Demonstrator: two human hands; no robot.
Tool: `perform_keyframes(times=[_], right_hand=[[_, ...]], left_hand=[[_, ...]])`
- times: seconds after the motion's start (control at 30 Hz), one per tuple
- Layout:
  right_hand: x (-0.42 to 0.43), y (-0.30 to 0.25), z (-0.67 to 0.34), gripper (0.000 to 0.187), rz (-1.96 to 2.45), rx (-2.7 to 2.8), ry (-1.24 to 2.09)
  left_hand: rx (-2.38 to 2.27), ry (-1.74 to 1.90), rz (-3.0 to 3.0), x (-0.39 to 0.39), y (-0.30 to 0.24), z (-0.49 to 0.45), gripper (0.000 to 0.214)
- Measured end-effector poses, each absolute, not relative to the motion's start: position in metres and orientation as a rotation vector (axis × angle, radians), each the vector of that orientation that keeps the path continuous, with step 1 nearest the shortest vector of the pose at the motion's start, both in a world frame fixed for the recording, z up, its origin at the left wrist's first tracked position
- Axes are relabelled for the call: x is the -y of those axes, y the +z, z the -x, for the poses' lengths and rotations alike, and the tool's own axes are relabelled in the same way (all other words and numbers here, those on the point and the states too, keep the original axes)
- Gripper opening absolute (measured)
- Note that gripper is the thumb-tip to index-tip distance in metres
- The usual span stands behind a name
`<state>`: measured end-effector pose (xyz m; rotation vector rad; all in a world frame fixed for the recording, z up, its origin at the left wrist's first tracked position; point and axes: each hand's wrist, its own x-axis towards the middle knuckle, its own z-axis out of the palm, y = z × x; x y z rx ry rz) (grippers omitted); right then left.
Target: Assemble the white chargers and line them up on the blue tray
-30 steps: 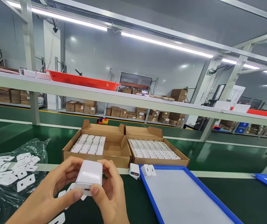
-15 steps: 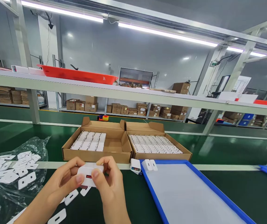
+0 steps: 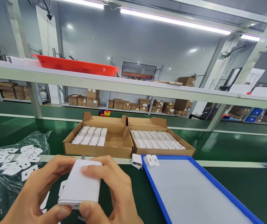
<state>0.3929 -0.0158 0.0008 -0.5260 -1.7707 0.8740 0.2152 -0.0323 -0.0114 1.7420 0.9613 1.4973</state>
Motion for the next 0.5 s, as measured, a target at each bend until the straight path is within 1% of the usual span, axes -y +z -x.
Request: perform_keyframes(times=[0.17, 0.23, 0.33, 0.4, 0.5], right_hand=[[0.016, -0.004, -0.385, 0.024, 0.517, 1.594, 1.033], [0.014, -0.007, -0.379, 0.024, 0.512, 1.455, 1.12], [0.015, -0.013, -0.367, 0.028, 0.557, 1.23, 1.228], [0.019, -0.017, -0.359, 0.033, 0.591, 1.135, 1.279], [0.027, -0.022, -0.352, 0.037, 0.628, 1.051, 1.337]], left_hand=[[-1.092, 1.457, -1.729, 0.032, -0.016, -0.217, 0.041], [-1.187, 1.576, -1.789, 0.03, -0.02, -0.223, 0.039], [-1.305, 1.822, -1.886, 0.026, -0.028, -0.237, 0.045], [-1.201, 1.849, -1.898, 0.024, -0.034, -0.246, 0.047], [-0.977, 1.799, -1.825, 0.026, -0.04, -0.252, 0.044]])
